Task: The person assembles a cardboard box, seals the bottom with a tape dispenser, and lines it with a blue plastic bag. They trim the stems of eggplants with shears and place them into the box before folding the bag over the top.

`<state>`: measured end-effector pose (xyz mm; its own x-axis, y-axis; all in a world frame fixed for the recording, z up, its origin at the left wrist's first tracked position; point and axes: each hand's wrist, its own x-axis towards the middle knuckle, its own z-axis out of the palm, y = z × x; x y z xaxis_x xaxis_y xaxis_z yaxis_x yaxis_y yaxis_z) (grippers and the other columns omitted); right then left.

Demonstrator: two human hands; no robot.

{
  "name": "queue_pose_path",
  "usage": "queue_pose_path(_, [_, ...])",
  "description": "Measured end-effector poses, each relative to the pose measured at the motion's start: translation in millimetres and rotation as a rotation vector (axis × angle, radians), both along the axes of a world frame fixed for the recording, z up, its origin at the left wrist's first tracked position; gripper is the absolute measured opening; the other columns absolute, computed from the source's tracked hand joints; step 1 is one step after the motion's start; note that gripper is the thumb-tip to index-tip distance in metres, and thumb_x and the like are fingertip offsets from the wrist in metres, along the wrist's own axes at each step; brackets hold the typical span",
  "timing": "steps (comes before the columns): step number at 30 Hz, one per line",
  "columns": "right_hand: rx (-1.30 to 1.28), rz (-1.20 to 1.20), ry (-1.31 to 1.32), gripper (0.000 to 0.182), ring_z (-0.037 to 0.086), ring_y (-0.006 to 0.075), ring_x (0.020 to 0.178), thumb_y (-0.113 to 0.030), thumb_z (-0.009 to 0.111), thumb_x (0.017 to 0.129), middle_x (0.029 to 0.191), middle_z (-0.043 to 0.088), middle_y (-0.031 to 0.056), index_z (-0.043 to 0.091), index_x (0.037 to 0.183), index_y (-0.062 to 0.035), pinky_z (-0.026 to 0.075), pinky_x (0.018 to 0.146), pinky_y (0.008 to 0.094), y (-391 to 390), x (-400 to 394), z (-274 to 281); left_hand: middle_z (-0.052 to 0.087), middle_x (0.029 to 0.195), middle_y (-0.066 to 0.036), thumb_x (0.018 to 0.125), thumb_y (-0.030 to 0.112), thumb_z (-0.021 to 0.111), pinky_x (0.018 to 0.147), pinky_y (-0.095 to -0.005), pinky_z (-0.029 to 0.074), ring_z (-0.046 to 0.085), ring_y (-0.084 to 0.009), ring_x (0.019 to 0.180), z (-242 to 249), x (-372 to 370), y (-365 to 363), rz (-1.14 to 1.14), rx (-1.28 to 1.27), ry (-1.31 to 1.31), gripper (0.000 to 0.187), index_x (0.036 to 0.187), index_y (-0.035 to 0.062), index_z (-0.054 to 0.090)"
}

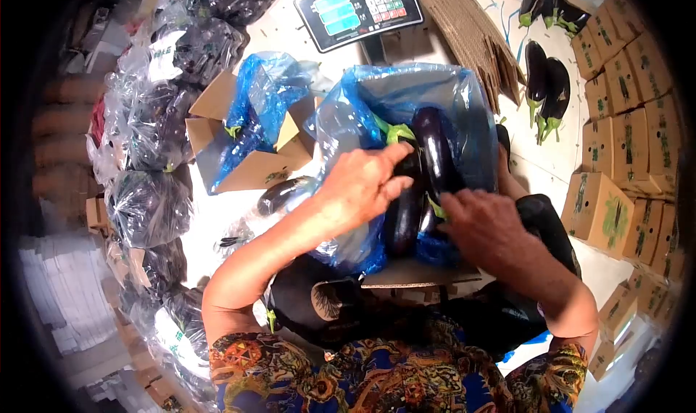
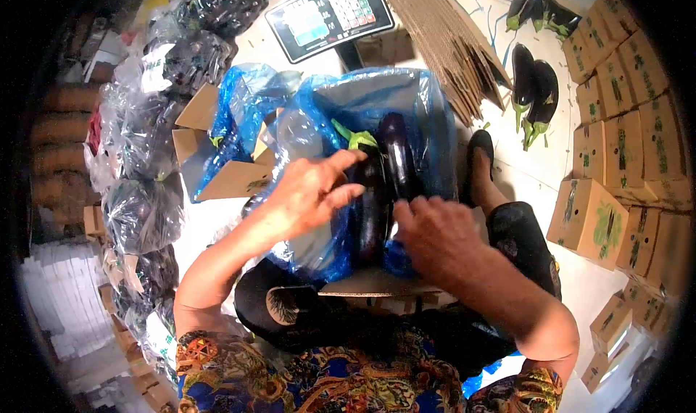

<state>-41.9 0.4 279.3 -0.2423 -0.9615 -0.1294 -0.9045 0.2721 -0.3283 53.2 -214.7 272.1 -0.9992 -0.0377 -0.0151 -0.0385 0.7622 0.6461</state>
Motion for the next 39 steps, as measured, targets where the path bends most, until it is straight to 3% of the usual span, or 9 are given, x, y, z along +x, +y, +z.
queue_pose_path(1, [0.002, -0.024, 0.008, 0.023, 0.065, 0.0281, 0.078, -0.019, 0.065, 0.083, 0.083, 0.062, 0.0121, 0.057, 0.099, -0.0034, 0.052, 0.063, 0.0389, -1, -8, 5, 0.058, 0.062, -0.020, 0.086, 0.016, 0.066, 0.057, -0.0440, 0.048, 0.061, -0.0397, 0.061, 6, -3, -3, 0.012, 0.026, 0.019, 0.037, 0.119, 0.0025, 0.055])
queue_pose_path(2, [0.011, -0.048, 0.009, 0.023, 0.065, 0.0281, 0.077, -0.019, 0.065, 0.083, 0.083, 0.062, 0.0123, 0.056, 0.097, -0.0036, 0.053, 0.062, 0.0382, 0, -13, 7, 0.062, 0.071, -0.020, 0.083, 0.011, 0.068, 0.061, -0.0432, 0.049, 0.062, -0.0390, 0.064, 18, -4, -7, 0.068, -0.050, -0.259, 0.040, 0.120, 0.0027, 0.054])
queue_pose_path(4, [-0.045, -0.045, 0.008, 0.019, 0.065, 0.0278, 0.076, -0.018, 0.064, 0.083, 0.082, 0.062, 0.0115, 0.055, 0.094, -0.0045, 0.053, 0.061, 0.0369, 1, -15, 4, 0.062, 0.082, -0.021, 0.078, 0.004, 0.068, 0.064, -0.0431, 0.050, 0.061, -0.0369, 0.068, -1, -1, -12, -0.010, -0.120, 0.059, 0.045, 0.121, 0.0026, 0.055])
queue_pose_path(9, [-0.121, -0.027, 0.000, 0.016, 0.064, 0.0260, 0.076, -0.017, 0.062, 0.081, 0.079, 0.061, 0.0092, 0.056, 0.091, -0.0059, 0.053, 0.060, 0.0374, 2, -7, -4, 0.054, 0.113, -0.014, 0.066, 0.003, 0.064, 0.083, -0.0391, 0.049, 0.051, -0.0310, 0.106, -16, 4, 16, -0.359, -0.284, -0.019, 0.053, 0.119, 0.0015, 0.058])
queue_pose_path(12, [-0.095, -0.005, 0.036, 0.018, 0.063, 0.0245, 0.076, -0.016, 0.061, 0.080, 0.080, 0.060, 0.0088, 0.059, 0.094, -0.0047, 0.051, 0.062, 0.0360, 1, -4, -5, 0.056, 0.110, -0.013, 0.075, 0.016, 0.056, 0.083, -0.0381, 0.045, 0.052, -0.0286, 0.102, -23, 7, 34, -0.509, -0.411, 0.037, 0.037, 0.109, 0.0037, 0.062])
queue_pose_path(19, [-0.033, 0.097, 0.104, 0.025, 0.056, 0.0238, 0.078, -0.010, 0.057, 0.073, 0.080, 0.058, 0.0089, 0.060, 0.097, -0.0019, 0.043, 0.067, 0.0334, 7, 1, -18, 0.063, 0.111, -0.006, 0.078, 0.021, 0.056, 0.096, -0.0440, 0.034, 0.049, -0.0282, 0.117, -61, 20, 50, -0.685, -0.590, 0.112, 0.022, 0.095, 0.0151, 0.069])
queue_pose_path(23, [0.057, 0.072, 0.095, 0.034, 0.056, 0.0271, 0.084, -0.017, 0.066, 0.076, 0.095, 0.060, 0.0110, 0.059, 0.106, -0.0020, 0.045, 0.071, 0.0382, 7, 4, -15, 0.062, 0.117, -0.009, 0.077, 0.024, 0.056, 0.107, -0.0517, 0.026, 0.043, -0.0336, 0.126, -65, 24, 56, -0.712, -0.667, 0.134, 0.027, 0.098, 0.0132, 0.069])
queue_pose_path(29, [-0.068, 0.125, 0.151, 0.033, 0.057, 0.0245, 0.083, -0.012, 0.058, 0.076, 0.093, 0.060, 0.0129, 0.060, 0.106, 0.0024, 0.044, 0.067, 0.0337, -1, 4, -11, 0.056, 0.128, -0.012, 0.079, 0.029, 0.052, 0.108, -0.0574, 0.024, 0.038, -0.0386, 0.129, -81, 29, 68, -0.769, -0.840, 0.030, 0.040, 0.112, 0.0116, 0.068])
queue_pose_path(39, [0.021, 0.126, 0.130, 0.033, 0.056, 0.0291, 0.093, -0.013, 0.057, 0.078, 0.104, 0.060, 0.0175, 0.059, 0.107, 0.0023, 0.046, 0.077, 0.0379, -7, 1, -18, 0.058, 0.121, -0.012, 0.080, 0.028, 0.053, 0.109, -0.0514, 0.026, 0.042, -0.0334, 0.125, -81, 21, 52, -0.890, -0.849, 0.078, 0.036, 0.106, 0.0094, 0.068])
